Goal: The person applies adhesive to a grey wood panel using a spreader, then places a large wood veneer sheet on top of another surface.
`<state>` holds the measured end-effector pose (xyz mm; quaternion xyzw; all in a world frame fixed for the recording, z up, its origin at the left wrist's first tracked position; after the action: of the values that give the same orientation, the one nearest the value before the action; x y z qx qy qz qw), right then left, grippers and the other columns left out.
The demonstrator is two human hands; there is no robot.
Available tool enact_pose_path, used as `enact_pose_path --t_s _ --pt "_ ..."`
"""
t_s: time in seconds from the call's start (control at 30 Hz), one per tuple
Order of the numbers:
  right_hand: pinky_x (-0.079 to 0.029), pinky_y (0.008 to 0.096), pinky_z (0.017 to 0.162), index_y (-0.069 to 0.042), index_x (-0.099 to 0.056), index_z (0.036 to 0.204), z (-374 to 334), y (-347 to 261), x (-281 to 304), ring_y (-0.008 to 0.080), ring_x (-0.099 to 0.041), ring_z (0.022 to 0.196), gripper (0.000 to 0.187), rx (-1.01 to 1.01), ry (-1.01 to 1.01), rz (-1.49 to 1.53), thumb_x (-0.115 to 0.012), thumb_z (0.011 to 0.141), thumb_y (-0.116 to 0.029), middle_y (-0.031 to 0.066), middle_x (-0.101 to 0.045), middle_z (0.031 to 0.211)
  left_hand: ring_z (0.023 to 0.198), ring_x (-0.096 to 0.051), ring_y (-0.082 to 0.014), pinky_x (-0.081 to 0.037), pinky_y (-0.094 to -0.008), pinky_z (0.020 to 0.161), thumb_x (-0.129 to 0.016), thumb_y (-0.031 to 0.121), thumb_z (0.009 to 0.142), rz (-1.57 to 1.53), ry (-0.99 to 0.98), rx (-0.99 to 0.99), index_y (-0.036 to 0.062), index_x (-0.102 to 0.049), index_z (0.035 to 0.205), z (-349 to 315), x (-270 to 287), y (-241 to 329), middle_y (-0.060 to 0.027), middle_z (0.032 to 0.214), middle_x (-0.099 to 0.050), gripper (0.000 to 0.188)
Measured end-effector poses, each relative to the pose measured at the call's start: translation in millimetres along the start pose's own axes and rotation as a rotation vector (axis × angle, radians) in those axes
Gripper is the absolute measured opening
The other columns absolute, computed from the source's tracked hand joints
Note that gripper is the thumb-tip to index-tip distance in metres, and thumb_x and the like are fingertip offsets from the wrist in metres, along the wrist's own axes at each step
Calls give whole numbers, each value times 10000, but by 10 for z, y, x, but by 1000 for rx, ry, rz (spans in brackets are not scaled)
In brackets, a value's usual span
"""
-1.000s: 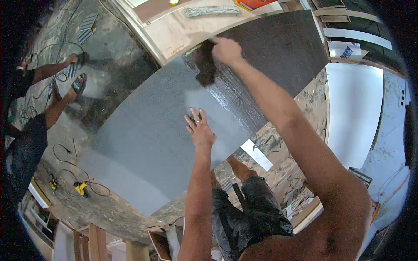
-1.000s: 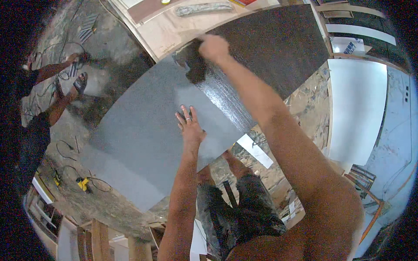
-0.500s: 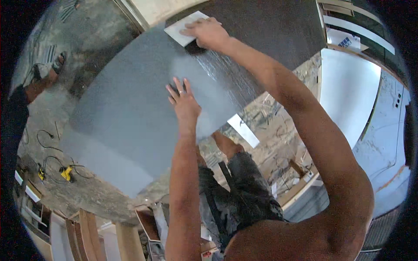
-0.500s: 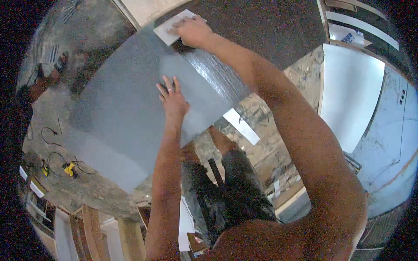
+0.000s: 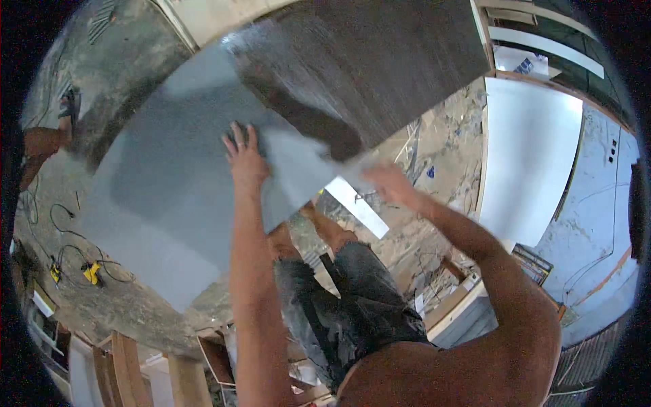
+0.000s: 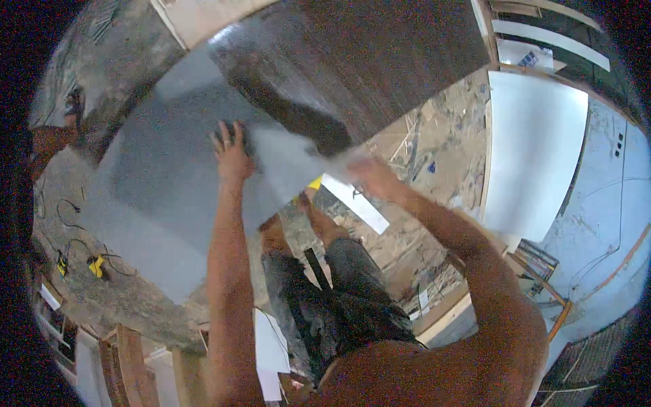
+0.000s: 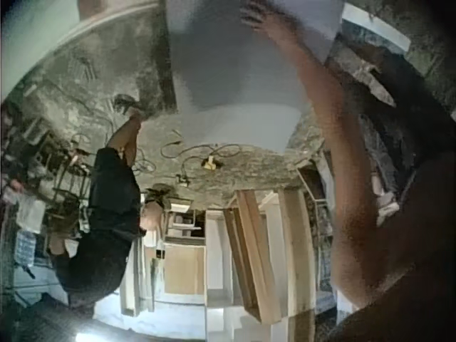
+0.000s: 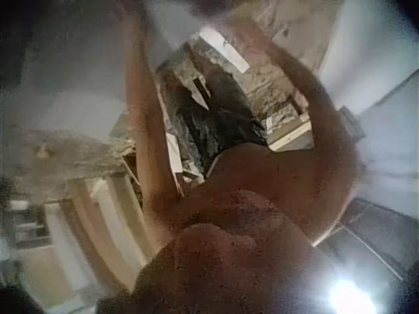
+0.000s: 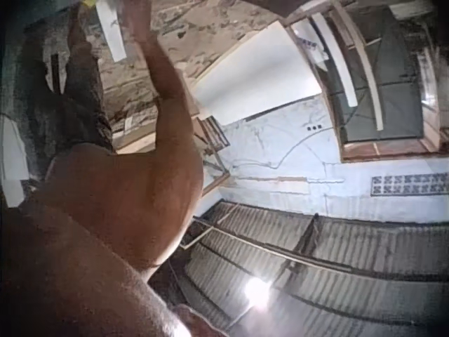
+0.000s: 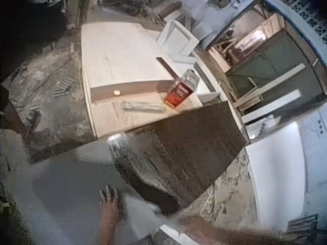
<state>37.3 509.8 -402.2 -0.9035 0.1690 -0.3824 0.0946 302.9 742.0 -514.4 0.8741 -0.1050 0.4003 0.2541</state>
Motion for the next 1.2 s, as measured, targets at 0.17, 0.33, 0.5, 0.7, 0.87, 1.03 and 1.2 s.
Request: enact_pose_path --t_s 0.17,0.33,0.5,0.7,0.87,1.03,1.2 --pt "-534 490 867 -124 -667 1174 2208 -140 1883 357 -654 1043 397 55 492 -231 -600 785 -77 140 -701 1117 1459 -184 -527 -386 -599 1116 -652 55 789 192 64 -136 157 -275 1566 85 -312 -219 -205 1647 -92 870" --pt "-510 484 923 -164 -668 1194 2055 -16 1087 300 -644 1120 373 36 395 -327 -618 826 -124 122 -671 1227 1452 -186 -539 -272 -604 1180 -693 146 816 200 161 -134 85 -266 1554 94 -70 -345 -280 1611 -142 855" --pt "-480 455 923 -169 -657 1184 -692 749 -1061 240 -584 1133 326 37 -60 -337 -591 865 -187 70 -644 1205 1474 -145 -509 -234 -594 1196 -775 236 789 209 0 -205 70 -266 1550 282 -98 38 -279 1599 -179 930" --pt "-485 461 831 -153 -668 1095 -2829 981 -1602 241 -593 981 267 -491 -261 115 -586 871 -273 62 -652 1063 1330 -488 -382 -436 -443 1081 -730 215 843 -427 121 -12 46 -491 1417 291 231 -425 -207 1490 -456 644" --pt "-489 466 755 -139 -678 1020 -3223 805 -1843 241 -601 854 268 -747 -170 346 -581 877 -344 55 -658 945 1222 -564 -392 -463 -453 1028 -689 201 846 -462 300 347 16 -586 1295 -849 208 -1770 -221 1327 -583 496" --pt "-494 471 679 -126 -688 946 -2778 1188 -1598 242 -608 728 316 -793 -45 391 -577 882 -415 47 -665 827 1120 -617 -402 -511 -472 938 -711 280 804 -337 195 667 19 -650 1200 -1853 -371 -3026 -240 1173 -664 478" --pt "-498 475 603 -113 -698 871 -1975 1350 -1110 242 -616 601 395 -665 84 274 -572 888 -486 40 -672 708 1089 -643 -316 -555 -402 846 -619 143 927 -37 121 537 34 -473 1423 -2292 -567 -3891 -134 1272 -641 529"
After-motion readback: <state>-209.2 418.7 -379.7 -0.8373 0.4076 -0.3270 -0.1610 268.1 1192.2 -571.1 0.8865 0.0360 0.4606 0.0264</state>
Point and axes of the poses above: each hand's wrist, its own z-axis towards the middle knuckle, its own x-axis out of the back of the hand, y = z × x, the point moved 5 cm from there along z, towards the middle knuckle
